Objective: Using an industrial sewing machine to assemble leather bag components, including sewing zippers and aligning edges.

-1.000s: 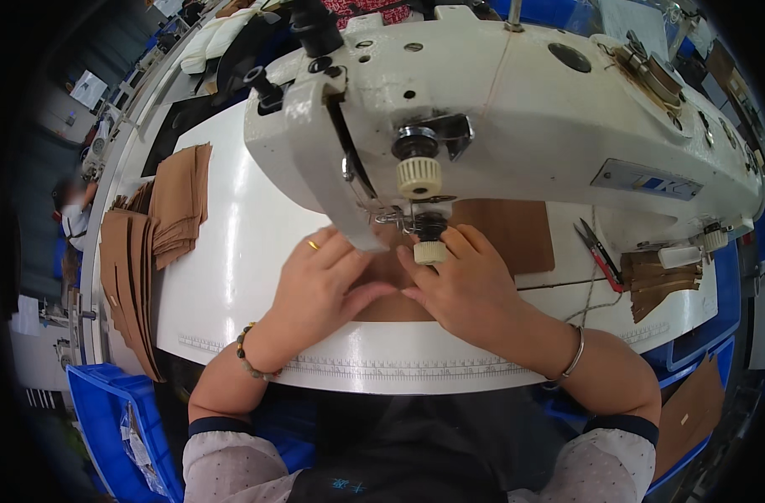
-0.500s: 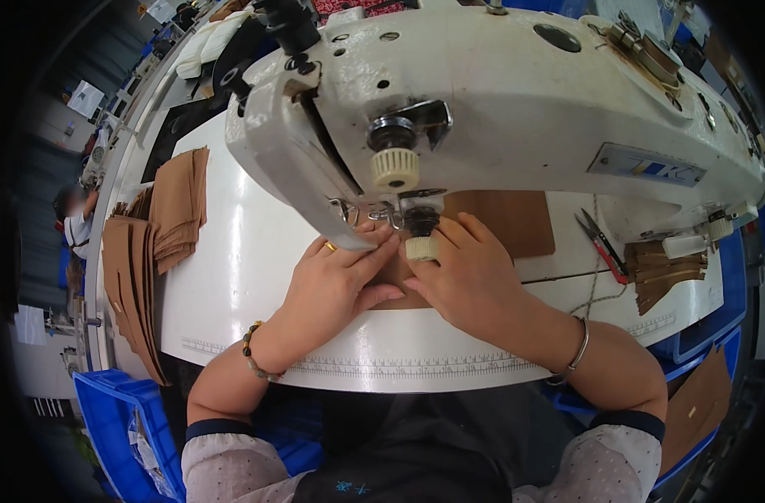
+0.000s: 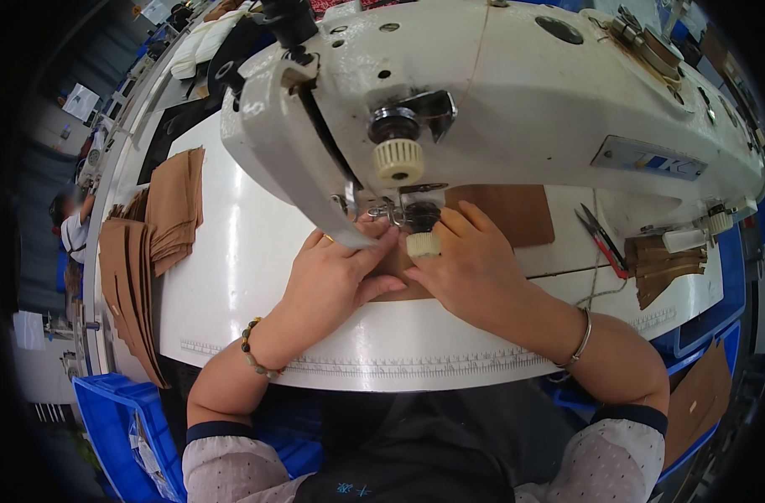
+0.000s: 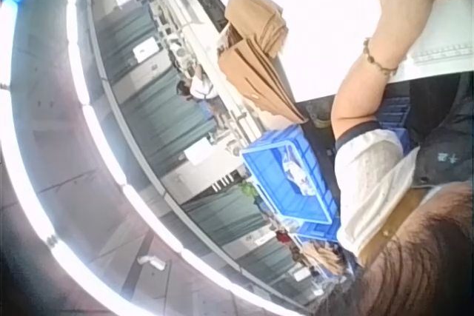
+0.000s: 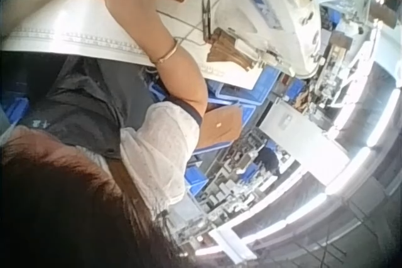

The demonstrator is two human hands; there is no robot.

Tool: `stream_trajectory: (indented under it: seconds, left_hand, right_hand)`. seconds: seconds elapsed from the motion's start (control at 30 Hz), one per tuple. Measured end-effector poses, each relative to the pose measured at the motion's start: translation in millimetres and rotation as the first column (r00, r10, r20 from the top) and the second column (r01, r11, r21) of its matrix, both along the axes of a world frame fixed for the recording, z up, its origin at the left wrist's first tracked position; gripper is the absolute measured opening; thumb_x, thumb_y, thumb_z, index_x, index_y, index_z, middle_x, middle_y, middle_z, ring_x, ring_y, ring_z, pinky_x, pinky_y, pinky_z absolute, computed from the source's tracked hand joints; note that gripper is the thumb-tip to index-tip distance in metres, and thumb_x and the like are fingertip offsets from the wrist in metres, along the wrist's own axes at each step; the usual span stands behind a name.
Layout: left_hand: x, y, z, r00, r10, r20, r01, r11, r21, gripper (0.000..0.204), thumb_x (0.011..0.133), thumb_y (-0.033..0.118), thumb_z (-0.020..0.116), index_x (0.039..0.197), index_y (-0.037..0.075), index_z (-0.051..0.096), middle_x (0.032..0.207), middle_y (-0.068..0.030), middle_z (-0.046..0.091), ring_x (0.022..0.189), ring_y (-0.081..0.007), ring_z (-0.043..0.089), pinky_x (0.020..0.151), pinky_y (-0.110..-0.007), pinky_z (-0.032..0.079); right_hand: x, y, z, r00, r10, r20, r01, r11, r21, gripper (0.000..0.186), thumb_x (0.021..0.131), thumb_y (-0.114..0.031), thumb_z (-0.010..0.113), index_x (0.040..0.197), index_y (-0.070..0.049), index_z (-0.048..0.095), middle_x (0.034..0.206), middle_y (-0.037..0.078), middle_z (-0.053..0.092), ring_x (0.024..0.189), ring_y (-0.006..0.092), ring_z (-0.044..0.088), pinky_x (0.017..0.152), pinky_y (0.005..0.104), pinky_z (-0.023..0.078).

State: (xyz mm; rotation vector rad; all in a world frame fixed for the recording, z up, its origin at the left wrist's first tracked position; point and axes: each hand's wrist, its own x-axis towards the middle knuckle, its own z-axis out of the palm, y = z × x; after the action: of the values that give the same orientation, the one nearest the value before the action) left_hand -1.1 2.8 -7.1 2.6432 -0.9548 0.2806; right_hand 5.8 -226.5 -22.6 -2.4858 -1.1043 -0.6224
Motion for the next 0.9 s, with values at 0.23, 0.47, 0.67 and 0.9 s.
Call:
stream_trajectory:
  seconds: [0.23,0.47,0.67,0.9]
  left_hand:
    - [1.0,-0.5,1.8,1.000,0.011,-0.005,-0.011,0.999,0.032,0.059,0.087,0.046,0.072,0.130,0.005,0.069,0.137,-0.0090,0.064,0.130,-0.0281,0.059,0.109,-0.049,0.045]
    - [2.2,-0.2,0.8,1.000,0.017,-0.022,-0.017,1.000,0.027,0.059,0.089,0.046,0.070,0.130,0.005,0.069,0.138,-0.0096,0.064,0.130,-0.0282,0.059,0.109,-0.050,0.044]
    - [2.1,-0.3,-0.1,1.000,0.015,-0.007,-0.015,0.999,0.047,0.060,0.090,0.048,0.069,0.131,0.004,0.068,0.138,-0.0109,0.063,0.130,-0.0295,0.059,0.108,-0.049,0.045]
    - [-2.8,-6.1,-8.0,0.992,0.029,0.122,-0.027,1.000,-0.017,0.053,0.090,0.043,0.071,0.124,0.003,0.069,0.130,-0.0119,0.065,0.124,-0.0298,0.061,0.105,-0.047,0.047]
  right_hand:
    - [1.3,-2.8,0.0,0.998,0.009,-0.054,-0.011,0.999,-0.034,0.023,0.082,-0.031,0.079,0.085,-0.008,0.078,0.087,0.010,0.065,0.101,0.0307,0.061,0.105,0.0503,0.046]
    - [1.5,-2.7,-0.3,0.999,0.000,-0.050,-0.001,0.999,-0.036,0.024,0.081,-0.032,0.079,0.082,-0.008,0.079,0.087,0.010,0.065,0.102,0.0302,0.062,0.107,0.0511,0.046]
    - [3.5,2.0,9.7,1.000,0.002,-0.020,-0.004,0.997,-0.071,0.026,0.081,-0.033,0.080,0.085,-0.007,0.079,0.089,0.009,0.067,0.101,0.0287,0.063,0.107,0.0512,0.046]
    - [-37.2,-116.1,86.8,0.947,-0.187,0.262,0.187,0.982,0.026,0.025,0.092,-0.031,0.076,0.092,-0.006,0.074,0.078,0.009,0.066,0.072,0.0239,0.065,0.075,0.0402,0.057]
